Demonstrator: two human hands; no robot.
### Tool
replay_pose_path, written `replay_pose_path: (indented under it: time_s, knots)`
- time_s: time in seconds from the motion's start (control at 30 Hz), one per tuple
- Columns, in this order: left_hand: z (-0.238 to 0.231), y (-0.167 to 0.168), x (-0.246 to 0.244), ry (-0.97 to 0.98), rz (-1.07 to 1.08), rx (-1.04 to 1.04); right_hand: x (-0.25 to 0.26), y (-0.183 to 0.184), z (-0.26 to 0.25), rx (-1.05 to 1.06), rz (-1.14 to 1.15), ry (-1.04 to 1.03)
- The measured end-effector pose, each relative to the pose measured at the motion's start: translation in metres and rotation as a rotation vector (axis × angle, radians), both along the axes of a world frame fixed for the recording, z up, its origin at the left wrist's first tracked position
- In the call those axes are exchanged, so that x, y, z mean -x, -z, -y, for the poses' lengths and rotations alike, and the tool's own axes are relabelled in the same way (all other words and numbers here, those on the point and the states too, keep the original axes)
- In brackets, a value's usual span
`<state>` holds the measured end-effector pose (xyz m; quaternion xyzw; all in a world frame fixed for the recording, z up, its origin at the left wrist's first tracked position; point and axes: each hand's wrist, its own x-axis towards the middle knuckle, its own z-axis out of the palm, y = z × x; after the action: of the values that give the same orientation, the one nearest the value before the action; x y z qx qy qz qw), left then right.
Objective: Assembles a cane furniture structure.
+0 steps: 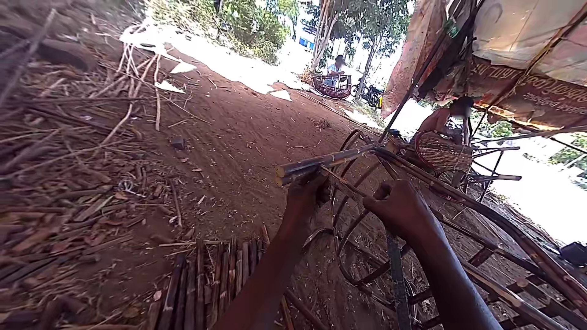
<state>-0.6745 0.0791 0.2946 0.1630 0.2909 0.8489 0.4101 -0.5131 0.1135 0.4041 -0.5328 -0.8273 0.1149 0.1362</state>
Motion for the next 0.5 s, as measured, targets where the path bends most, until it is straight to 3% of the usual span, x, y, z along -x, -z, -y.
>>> replay_pose_path:
  time_s: [0.13,0.33,0.5]
  knots:
    - [-0.002,0.004,0.005,0.057,0.028,-0.039,-0.001,0.002,-0.001,-0.003,-0.012,0.000]
    - [-0.001,-0.002,-0.007,0.072,0.054,0.073,-0.001,0.003,-0.001,-0.007,-0.001,-0.001]
    - [0.006,0.000,-0.010,0.182,-0.118,-0.008,0.000,0.001,0.000,-0.016,0.012,0.012]
